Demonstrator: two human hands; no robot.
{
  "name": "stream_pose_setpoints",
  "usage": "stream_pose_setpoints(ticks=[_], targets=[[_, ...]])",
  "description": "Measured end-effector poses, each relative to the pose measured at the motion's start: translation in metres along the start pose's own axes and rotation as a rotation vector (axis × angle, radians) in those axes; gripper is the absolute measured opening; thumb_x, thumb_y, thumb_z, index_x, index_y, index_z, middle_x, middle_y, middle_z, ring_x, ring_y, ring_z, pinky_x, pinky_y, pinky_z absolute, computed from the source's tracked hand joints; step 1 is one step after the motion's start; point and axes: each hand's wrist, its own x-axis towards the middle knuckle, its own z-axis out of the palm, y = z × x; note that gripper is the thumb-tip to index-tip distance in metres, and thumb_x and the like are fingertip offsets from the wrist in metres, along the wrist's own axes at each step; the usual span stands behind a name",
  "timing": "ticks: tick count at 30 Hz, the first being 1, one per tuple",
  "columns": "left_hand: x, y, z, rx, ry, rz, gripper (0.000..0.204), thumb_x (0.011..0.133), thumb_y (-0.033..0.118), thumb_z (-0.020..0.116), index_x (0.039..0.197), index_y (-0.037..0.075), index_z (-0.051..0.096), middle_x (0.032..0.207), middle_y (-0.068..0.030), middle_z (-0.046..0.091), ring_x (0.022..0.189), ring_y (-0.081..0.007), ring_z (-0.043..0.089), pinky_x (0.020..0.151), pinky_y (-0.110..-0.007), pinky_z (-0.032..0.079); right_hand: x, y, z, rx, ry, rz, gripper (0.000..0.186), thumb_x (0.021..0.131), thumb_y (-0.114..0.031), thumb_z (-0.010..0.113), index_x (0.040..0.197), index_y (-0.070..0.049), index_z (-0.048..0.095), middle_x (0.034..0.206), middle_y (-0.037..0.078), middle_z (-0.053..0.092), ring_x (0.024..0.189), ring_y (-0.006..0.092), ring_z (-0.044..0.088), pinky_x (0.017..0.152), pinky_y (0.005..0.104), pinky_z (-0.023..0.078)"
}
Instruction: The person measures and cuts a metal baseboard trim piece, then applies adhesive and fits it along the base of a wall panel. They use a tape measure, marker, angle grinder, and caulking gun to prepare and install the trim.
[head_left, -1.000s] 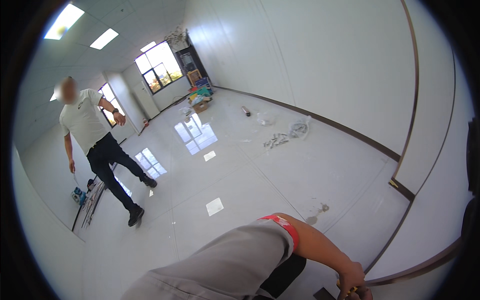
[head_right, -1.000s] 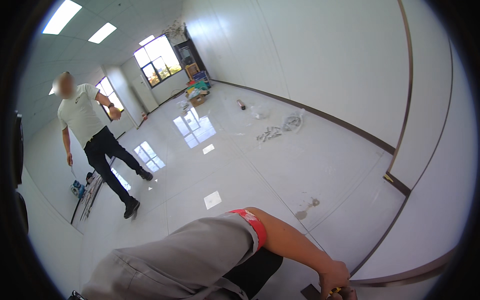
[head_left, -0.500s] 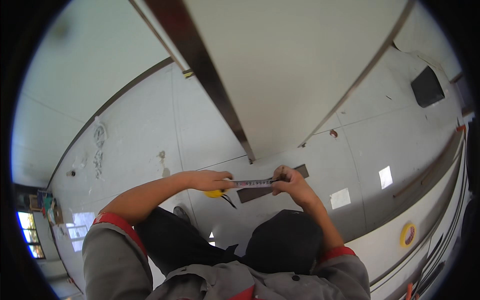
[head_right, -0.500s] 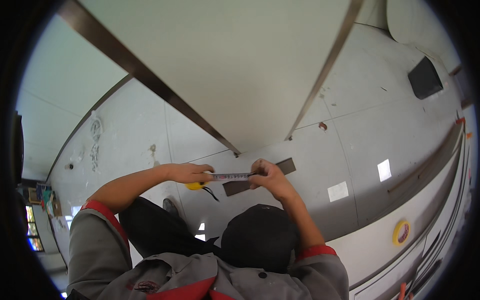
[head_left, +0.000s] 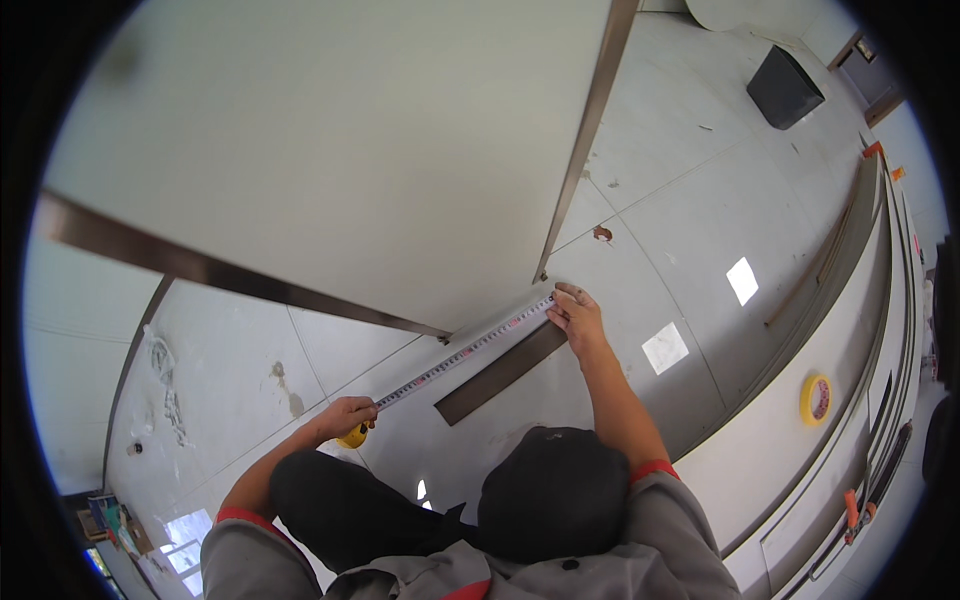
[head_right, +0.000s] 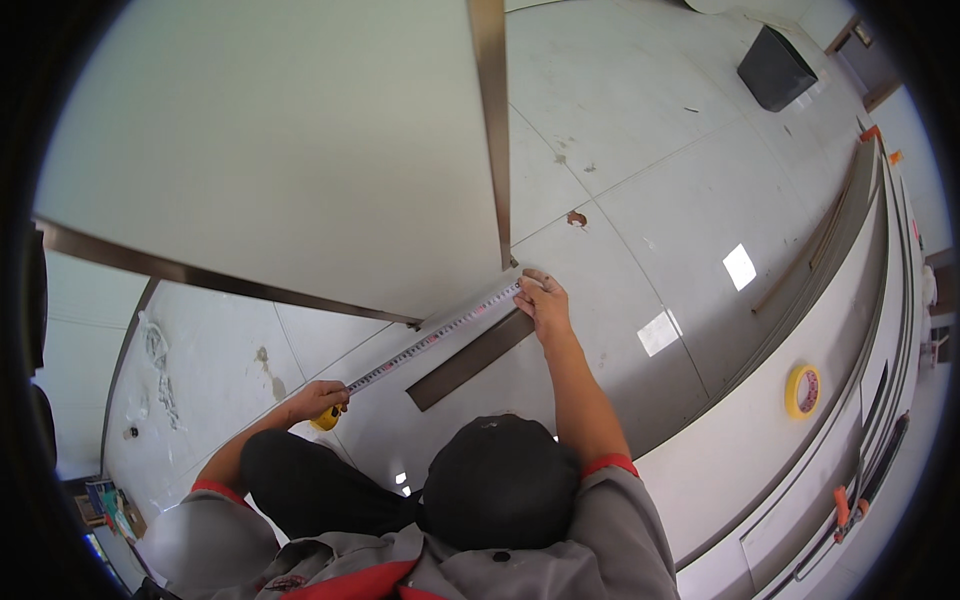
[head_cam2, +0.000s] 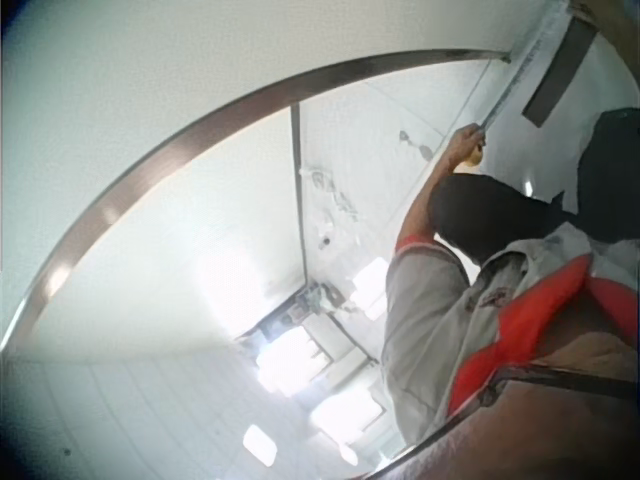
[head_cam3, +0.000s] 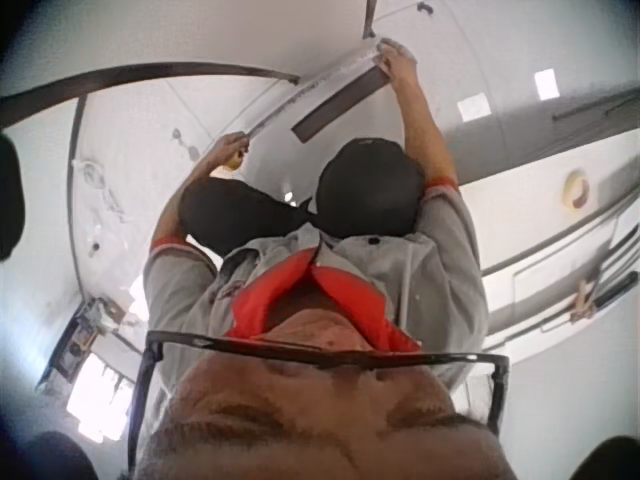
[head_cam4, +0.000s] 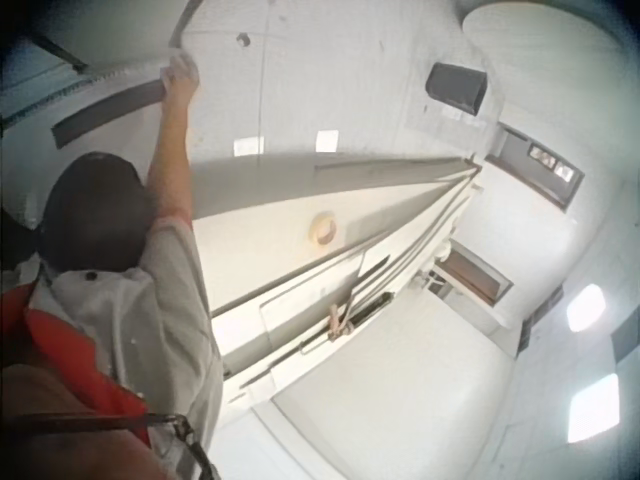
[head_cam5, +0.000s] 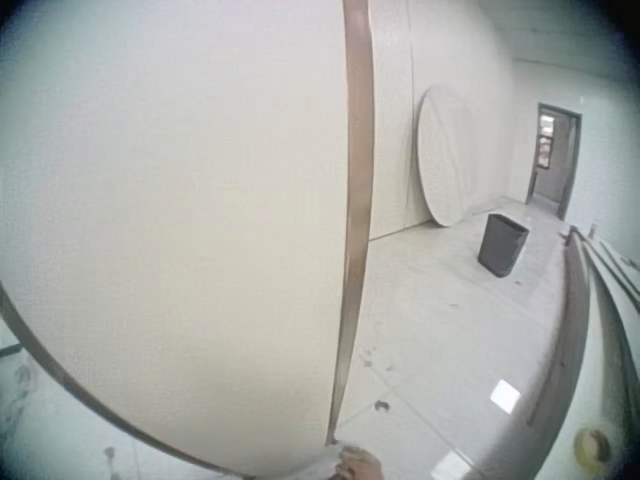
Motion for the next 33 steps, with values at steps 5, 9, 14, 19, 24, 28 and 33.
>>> stream_pose_setpoints(ticks=[5, 9, 14, 19, 24, 28, 33], targets=[[0.0, 0.019, -0.002, 0.011, 0.02, -0.067, 0.029, 0.101, 0.025, 0.056, 0.102, -0.002, 0.067, 0.093, -0.0082, 0.07, 0.089, -0.0186, 0.066, 0.085, -0.033, 0.051, 0.014, 0.008, 0.011, -0.065, 0.004, -0.032, 0.043, 0.095, -0.008, 0.068, 0.136, -0.004, 0.059, 0.095, 0.003, 0.066, 0.08, 0.0095, 0.062, 0.076, 0.0259, 0.058], [0.003, 0.011, 0.001, -0.055, 0.017, -0.08, 0.029, 0.102, 0.025, 0.055, 0.103, -0.002, 0.067, 0.093, -0.0086, 0.07, 0.09, -0.0186, 0.066, 0.087, -0.033, 0.051, 0.027, 0.012, 0.014, -0.054, -0.042, -0.039, 0.043, 0.095, -0.008, 0.067, 0.137, -0.004, 0.059, 0.095, 0.002, 0.066, 0.082, 0.0096, 0.062, 0.077, 0.026, 0.058], [0.004, 0.006, 0.002, -0.064, 0.027, -0.081, 0.027, 0.102, 0.024, 0.055, 0.1, -0.001, 0.066, 0.093, -0.0077, 0.069, 0.091, -0.018, 0.065, 0.087, -0.033, 0.051, 0.03, 0.017, 0.018, 0.012, -0.023, -0.006, 0.039, 0.095, -0.007, 0.066, 0.134, -0.004, 0.062, 0.097, 0.001, 0.067, 0.082, 0.0094, 0.062, 0.078, 0.0267, 0.057], [0.006, 0.005, 0.002, -0.045, 0.047, -0.054, 0.03, 0.103, 0.026, 0.054, 0.096, 0.0, 0.066, 0.089, -0.0065, 0.068, 0.087, -0.0164, 0.064, 0.085, -0.032, 0.05, 0.031, 0.019, 0.016, 0.023, -0.027, 0.005, 0.037, 0.096, -0.007, 0.065, 0.133, -0.004, 0.063, 0.098, 0.0, 0.067, 0.083, 0.0095, 0.062, 0.08, 0.0278, 0.057], [0.007, -0.001, 0.0, -0.083, 0.045, -0.063, 0.027, 0.103, 0.024, 0.055, 0.096, 0.001, 0.066, 0.09, -0.0062, 0.068, 0.088, -0.0164, 0.064, 0.085, -0.032, 0.051, 0.031, 0.017, 0.016, 0.044, -0.038, 0.016, 0.036, 0.096, -0.007, 0.065, 0.132, -0.004, 0.064, 0.098, 0.0, 0.067, 0.084, 0.0098, 0.063, 0.081, 0.0281, 0.057], [0.006, -0.005, 0.0, -0.114, 0.051, -0.06, 0.026, 0.103, 0.023, 0.055, 0.096, 0.001, 0.066, 0.091, -0.0062, 0.068, 0.088, -0.0166, 0.064, 0.085, -0.032, 0.051, 0.03, 0.016, 0.017, 0.041, -0.044, 0.018, 0.037, 0.096, -0.007, 0.066, 0.132, -0.003, 0.063, 0.099, 0.0, 0.067, 0.085, 0.0103, 0.063, 0.082, 0.0286, 0.058], [0.007, 0.004, -0.001, -0.036, 0.066, -0.054, 0.026, 0.102, 0.023, 0.055, 0.096, 0.0, 0.066, 0.09, -0.0063, 0.068, 0.087, -0.0168, 0.064, 0.084, -0.033, 0.051, 0.029, 0.015, 0.013, 0.048, -0.068, 0.022, 0.039, 0.096, -0.007, 0.066, 0.135, -0.002, 0.062, 0.1, 0.001, 0.067, 0.086, 0.0108, 0.063, 0.083, 0.0292, 0.058]])
